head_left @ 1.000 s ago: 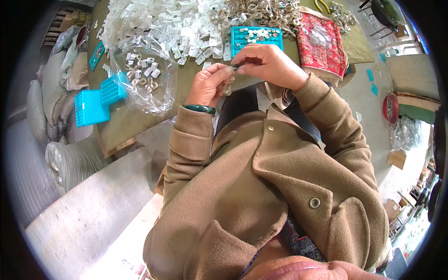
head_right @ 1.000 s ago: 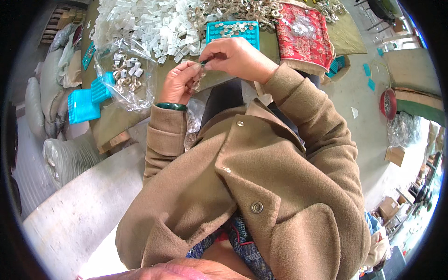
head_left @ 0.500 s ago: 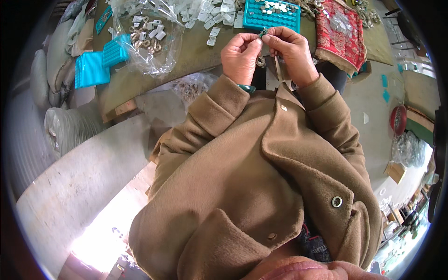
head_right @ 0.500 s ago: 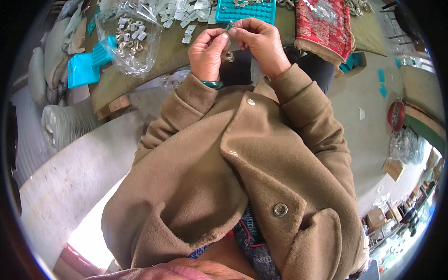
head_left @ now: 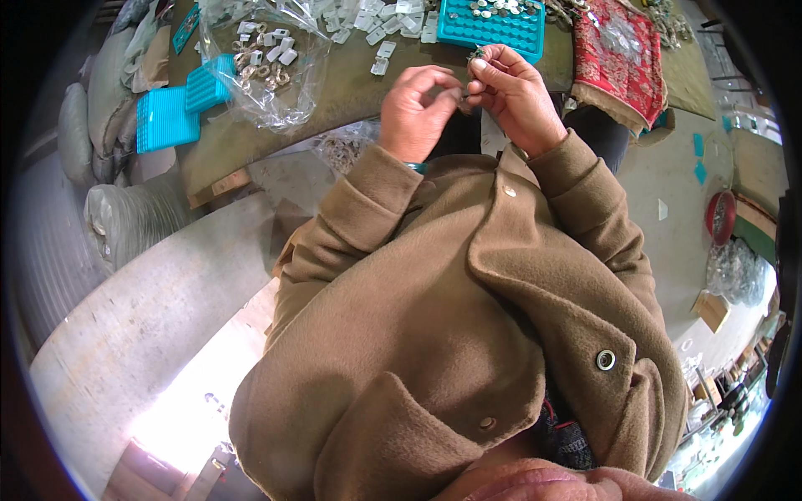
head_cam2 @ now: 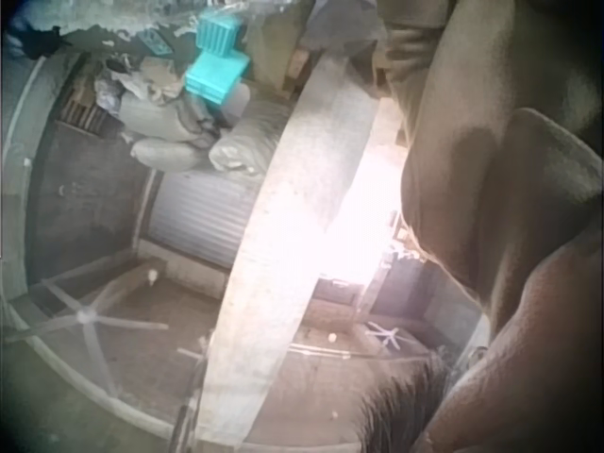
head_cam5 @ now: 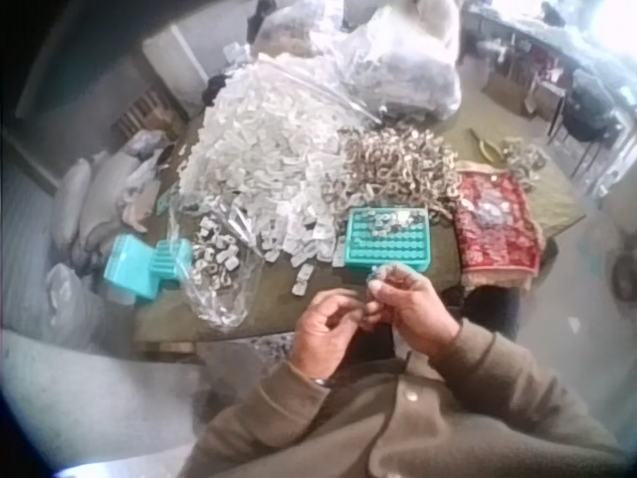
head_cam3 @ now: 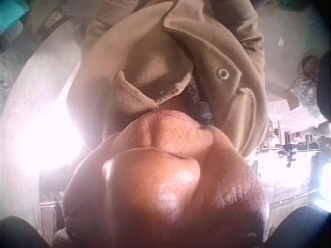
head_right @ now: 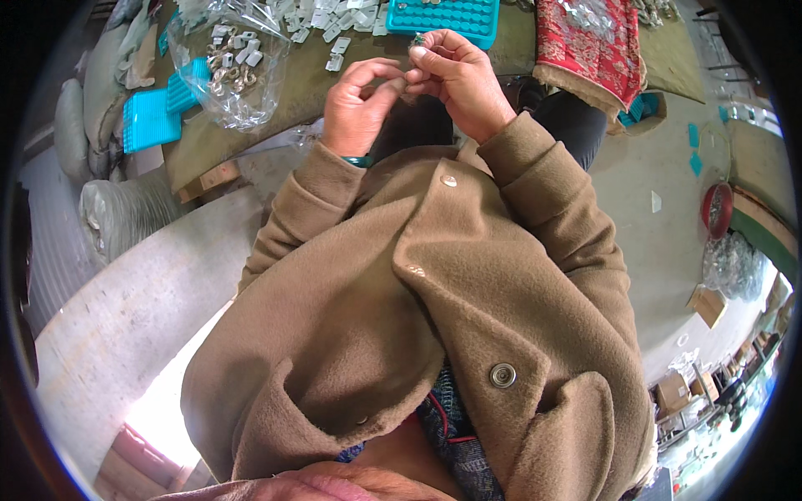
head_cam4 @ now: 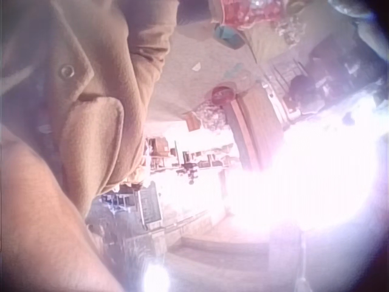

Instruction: The person repeatedly picks small white plastic pieces and metal rings from a table, joins them by hand, and places the assembled units into a blue tray. The person occasionally uses a red light to illuminate the pieces during assembly.

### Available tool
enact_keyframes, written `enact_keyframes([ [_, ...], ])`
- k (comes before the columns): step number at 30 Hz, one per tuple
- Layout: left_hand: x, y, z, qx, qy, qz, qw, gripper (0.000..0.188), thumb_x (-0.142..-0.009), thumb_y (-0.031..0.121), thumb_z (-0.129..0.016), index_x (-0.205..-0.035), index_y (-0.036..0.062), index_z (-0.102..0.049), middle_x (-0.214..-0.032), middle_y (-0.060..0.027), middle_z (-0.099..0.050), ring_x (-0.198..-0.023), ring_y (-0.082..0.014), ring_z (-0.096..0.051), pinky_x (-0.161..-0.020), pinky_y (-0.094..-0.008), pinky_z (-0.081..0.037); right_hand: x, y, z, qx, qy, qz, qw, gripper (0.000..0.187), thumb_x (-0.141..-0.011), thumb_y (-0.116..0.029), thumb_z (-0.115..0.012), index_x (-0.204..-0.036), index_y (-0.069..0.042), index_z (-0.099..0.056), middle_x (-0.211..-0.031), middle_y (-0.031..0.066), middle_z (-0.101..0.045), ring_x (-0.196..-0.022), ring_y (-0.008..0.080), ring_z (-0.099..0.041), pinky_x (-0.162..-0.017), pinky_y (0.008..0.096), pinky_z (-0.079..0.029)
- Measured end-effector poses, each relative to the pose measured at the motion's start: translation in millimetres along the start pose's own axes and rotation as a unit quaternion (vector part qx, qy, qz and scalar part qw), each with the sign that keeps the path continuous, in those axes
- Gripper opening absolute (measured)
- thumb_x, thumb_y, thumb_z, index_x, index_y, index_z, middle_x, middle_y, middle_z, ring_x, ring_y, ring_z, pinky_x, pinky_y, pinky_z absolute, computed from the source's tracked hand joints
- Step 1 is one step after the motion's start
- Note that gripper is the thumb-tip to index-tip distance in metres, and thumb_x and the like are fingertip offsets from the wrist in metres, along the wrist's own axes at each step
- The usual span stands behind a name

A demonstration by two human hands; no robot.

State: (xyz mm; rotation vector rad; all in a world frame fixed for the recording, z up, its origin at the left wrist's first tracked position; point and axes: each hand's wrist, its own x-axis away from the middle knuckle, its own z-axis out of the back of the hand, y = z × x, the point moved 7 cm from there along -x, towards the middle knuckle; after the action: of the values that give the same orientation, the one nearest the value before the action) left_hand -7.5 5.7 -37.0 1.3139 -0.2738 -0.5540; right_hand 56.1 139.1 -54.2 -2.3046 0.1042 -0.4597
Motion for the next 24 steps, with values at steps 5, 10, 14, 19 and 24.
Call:
enact_keyframes([
  [5, -23, -22, 69, -0.160, 0.171, 0.003, 0.972, 0.016, -0.086, 0.022, -0.072, -0.091, 0.0072, -0.069, -0.084, -0.0039, -0.063, -0.068, -0.0137, -0.059, -0.061, -0.0284, -0.048, -2, 10, -4, 0.075, -0.058, -0.032, 0.995, 0.006, -0.097, -0.014, -0.059, -0.098, -0.012, -0.054, -0.080, -0.0043, -0.054, -0.066, 0.0053, -0.052, -0.057, 0.0207, -0.044],
  [10, -38, -34, 76, -0.338, 0.091, -0.024, 0.936, 0.018, -0.080, 0.020, -0.074, -0.084, 0.0050, -0.064, -0.081, -0.0078, -0.065, -0.070, -0.0243, -0.062, -0.066, -0.0371, -0.050, -2, 16, -17, 0.152, -0.081, -0.021, 0.985, 0.007, -0.094, -0.014, -0.060, -0.093, -0.011, -0.054, -0.078, -0.0061, -0.049, -0.068, 0.0036, -0.048, -0.060, 0.0203, -0.041],
  [14, -40, -32, 76, -0.310, 0.100, -0.006, 0.945, 0.023, -0.082, 0.021, -0.075, -0.083, 0.0021, -0.063, -0.083, -0.0074, -0.068, -0.067, -0.0151, -0.064, -0.063, -0.0309, -0.051, -4, 11, -26, 0.156, -0.075, -0.006, 0.985, 0.007, -0.092, -0.013, -0.061, -0.091, -0.010, -0.055, -0.080, -0.0058, -0.051, -0.070, 0.0034, -0.049, -0.067, 0.0194, -0.043],
  [19, -33, -27, 64, -0.188, 0.119, 0.003, 0.975, 0.030, -0.083, 0.028, -0.076, -0.091, 0.0008, -0.064, -0.084, -0.0078, -0.068, -0.069, -0.0123, -0.063, -0.063, -0.0279, -0.052, -12, 7, -33, 0.162, -0.065, 0.025, 0.984, 0.008, -0.091, -0.014, -0.064, -0.091, -0.010, -0.057, -0.081, -0.0054, -0.053, -0.071, 0.0038, -0.051, -0.067, 0.0208, -0.044],
  [24, -31, -26, 49, -0.290, 0.052, -0.063, 0.953, 0.025, -0.084, 0.023, -0.075, -0.091, 0.0011, -0.066, -0.082, -0.0047, -0.066, -0.065, -0.0106, -0.059, -0.062, -0.0267, -0.050, -12, 15, -30, 0.162, -0.034, 0.031, 0.986, 0.008, -0.091, -0.014, -0.064, -0.092, -0.009, -0.058, -0.080, -0.0050, -0.055, -0.069, 0.0042, -0.053, -0.065, 0.0211, -0.045],
])
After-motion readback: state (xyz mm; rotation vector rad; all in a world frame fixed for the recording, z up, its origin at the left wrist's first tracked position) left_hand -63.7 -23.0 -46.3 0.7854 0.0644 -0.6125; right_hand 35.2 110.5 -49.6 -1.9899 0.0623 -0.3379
